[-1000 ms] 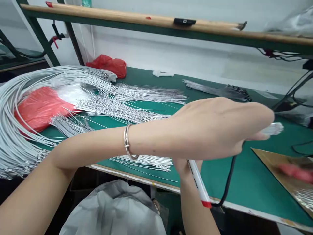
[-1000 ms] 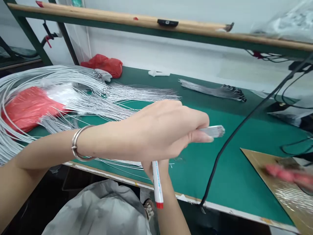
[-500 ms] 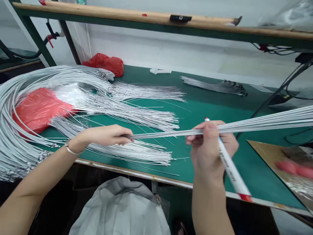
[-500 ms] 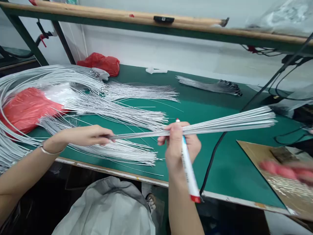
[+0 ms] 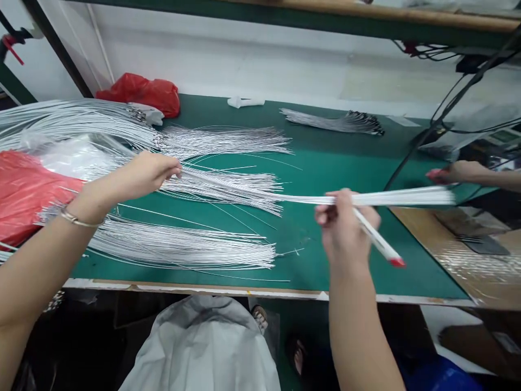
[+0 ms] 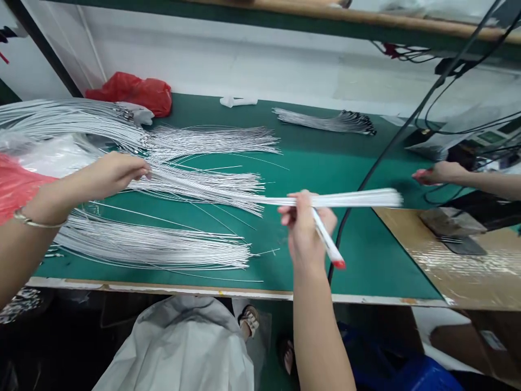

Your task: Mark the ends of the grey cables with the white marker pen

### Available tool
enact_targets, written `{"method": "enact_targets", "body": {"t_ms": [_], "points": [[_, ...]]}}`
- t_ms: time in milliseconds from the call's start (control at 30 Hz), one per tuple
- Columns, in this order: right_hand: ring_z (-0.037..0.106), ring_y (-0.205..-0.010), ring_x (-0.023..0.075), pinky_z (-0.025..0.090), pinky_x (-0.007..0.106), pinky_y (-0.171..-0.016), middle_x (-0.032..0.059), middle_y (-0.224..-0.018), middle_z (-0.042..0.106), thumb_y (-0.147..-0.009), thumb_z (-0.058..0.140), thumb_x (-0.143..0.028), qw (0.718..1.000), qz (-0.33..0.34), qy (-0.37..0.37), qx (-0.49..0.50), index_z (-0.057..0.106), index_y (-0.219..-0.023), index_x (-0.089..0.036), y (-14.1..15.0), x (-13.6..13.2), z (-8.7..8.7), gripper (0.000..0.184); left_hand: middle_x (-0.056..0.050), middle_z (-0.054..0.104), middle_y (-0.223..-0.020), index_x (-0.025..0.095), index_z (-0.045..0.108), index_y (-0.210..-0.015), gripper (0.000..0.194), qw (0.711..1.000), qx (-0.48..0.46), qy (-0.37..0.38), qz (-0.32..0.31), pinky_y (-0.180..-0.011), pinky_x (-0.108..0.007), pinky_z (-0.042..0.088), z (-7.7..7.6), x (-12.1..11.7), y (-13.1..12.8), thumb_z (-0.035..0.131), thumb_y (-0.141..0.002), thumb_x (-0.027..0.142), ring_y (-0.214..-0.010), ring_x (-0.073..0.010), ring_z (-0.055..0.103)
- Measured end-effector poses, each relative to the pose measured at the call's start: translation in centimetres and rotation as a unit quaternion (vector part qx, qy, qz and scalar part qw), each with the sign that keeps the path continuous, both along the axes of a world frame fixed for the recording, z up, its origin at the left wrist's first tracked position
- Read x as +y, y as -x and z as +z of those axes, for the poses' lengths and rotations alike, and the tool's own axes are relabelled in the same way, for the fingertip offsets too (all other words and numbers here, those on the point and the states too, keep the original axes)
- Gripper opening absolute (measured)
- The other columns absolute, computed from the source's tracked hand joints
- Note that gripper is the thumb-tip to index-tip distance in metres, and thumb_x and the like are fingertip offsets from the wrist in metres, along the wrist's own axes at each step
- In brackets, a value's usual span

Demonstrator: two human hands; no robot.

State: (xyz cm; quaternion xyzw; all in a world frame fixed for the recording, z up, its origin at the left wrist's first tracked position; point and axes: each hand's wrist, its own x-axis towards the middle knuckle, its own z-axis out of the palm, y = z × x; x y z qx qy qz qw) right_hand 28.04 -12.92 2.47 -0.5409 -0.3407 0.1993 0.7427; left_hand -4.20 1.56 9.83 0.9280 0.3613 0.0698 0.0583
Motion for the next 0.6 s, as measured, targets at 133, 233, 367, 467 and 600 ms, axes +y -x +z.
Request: {"method": "enact_targets", "body": {"t_ms": [133,233,367,467,600], "points": [[0.045,-0.035,0.0077,0.034,0.020,-0.035,0.0045,-0.058,0.065,-0.075,0.058,-0.058,0.975,0.131,0.170,-0.062,0.060,-0.073,-0.013,-1.9,0.8,-1.1,0.044,-0.005,0.065,-0.093,0.017,0.058,-0.093,0.026,0.996,0.049,-0.078,-0.011,-0.073,-0.026,0.030,-2.5,5.4,-0.7,0.034,-0.083,0.014,-0.084,-0.0194,0.054],[0.050,-0.037,0.0095,0.041,0.021,-0.039,0.0079,-0.064,0.069,-0.077,0.058,-0.056,0.919,0.161,0.294,-0.208,0.064,-0.072,-0.012,-2.6,-2.8,-1.3,0.044,-0.002,0.064,-0.085,0.019,0.059,-0.086,0.020,0.998,0.051,-0.042,0.016,-0.071,-0.026,0.026,-4.7,9.0,0.3,0.040,-0.082,0.024,-0.079,-0.0195,0.051],[0.051,-0.038,0.0123,0.041,0.023,-0.036,0.0060,-0.062,0.069,-0.078,0.053,-0.057,0.899,0.067,0.347,-0.257,0.066,-0.073,-0.016,-3.7,-9.4,-1.7,0.043,0.004,0.058,-0.068,0.018,0.058,-0.076,0.033,0.998,0.031,0.019,0.045,-0.066,-0.025,0.018,-6.7,11.3,3.0,0.040,-0.084,0.044,-0.068,-0.0129,0.039],[0.053,-0.041,0.0141,0.044,0.026,-0.042,0.0025,-0.053,0.064,-0.076,0.053,-0.058,0.902,-0.017,0.340,-0.264,0.065,-0.072,-0.018,-5.2,-13.0,-2.7,0.042,0.005,0.054,-0.066,0.015,0.057,-0.074,0.048,0.998,0.021,0.015,0.058,-0.065,-0.024,0.015,-7.3,11.5,4.6,0.035,-0.084,0.058,-0.068,-0.0100,0.033],[0.054,-0.049,0.0160,0.044,0.030,-0.050,0.0027,-0.054,0.062,-0.078,0.055,-0.053,0.913,-0.118,0.302,-0.250,0.066,-0.074,-0.019,-5.8,-15.6,-3.9,0.036,0.001,0.055,-0.075,0.010,0.059,-0.077,0.059,0.994,-0.013,-0.044,0.097,-0.071,-0.028,0.015,-7.9,11.0,5.0,0.027,-0.086,0.058,-0.085,-0.0115,0.036]]}}
